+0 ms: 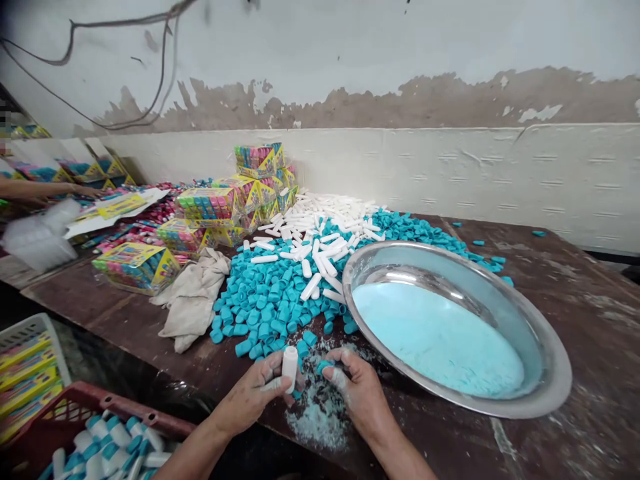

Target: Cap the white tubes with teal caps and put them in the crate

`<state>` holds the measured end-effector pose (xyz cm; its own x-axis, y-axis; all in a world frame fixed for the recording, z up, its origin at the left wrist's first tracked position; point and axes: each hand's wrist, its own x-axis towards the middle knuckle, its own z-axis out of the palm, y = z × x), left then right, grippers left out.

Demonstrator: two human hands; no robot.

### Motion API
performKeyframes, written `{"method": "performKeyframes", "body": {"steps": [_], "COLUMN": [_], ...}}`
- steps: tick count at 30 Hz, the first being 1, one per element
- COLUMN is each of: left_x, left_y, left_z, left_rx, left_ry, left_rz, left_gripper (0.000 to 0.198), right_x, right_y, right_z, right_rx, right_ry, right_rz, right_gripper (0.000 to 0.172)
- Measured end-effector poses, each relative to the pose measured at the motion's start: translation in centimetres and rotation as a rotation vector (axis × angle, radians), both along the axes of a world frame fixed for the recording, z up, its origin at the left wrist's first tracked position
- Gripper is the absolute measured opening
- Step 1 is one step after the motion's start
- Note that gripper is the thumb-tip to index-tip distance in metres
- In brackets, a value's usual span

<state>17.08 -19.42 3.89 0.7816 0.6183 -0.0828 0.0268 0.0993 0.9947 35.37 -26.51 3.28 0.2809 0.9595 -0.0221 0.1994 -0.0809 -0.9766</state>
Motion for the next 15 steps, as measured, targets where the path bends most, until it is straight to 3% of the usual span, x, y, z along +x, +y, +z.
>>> {"method": "performKeyframes", "body": {"steps": [2,5,10,15], "left_x": [0.2,0.7,1.2,1.4], "left_y": [0.0,-0.2,-0.4,-0.4], "left_z": [0.2,0.5,0.2,-0.2], "left_rx": [0.059,0.098,0.039,-0.028], "left_ry": [0.031,0.06,0.12,0.181], "left_rz": [-0.031,-0.094,-0.192,-0.19], "left_gripper": [0.022,0.019,0.018,0.015], "right_x": [0.1,-0.3,-0.6,0.2], "right_y": [0.0,-0.1,-0.4,-0.4], "right_z": [0.4,1.6,2.0,1.2], "right_rx": [-0.052,0.026,0.118,0.068], "right_ry": [0.18,0.336,0.184,0.129], "right_rz": [0.001,0.045,-0.004,-0.051], "right_gripper": [0.023,0.025,0.021,0.019]}}
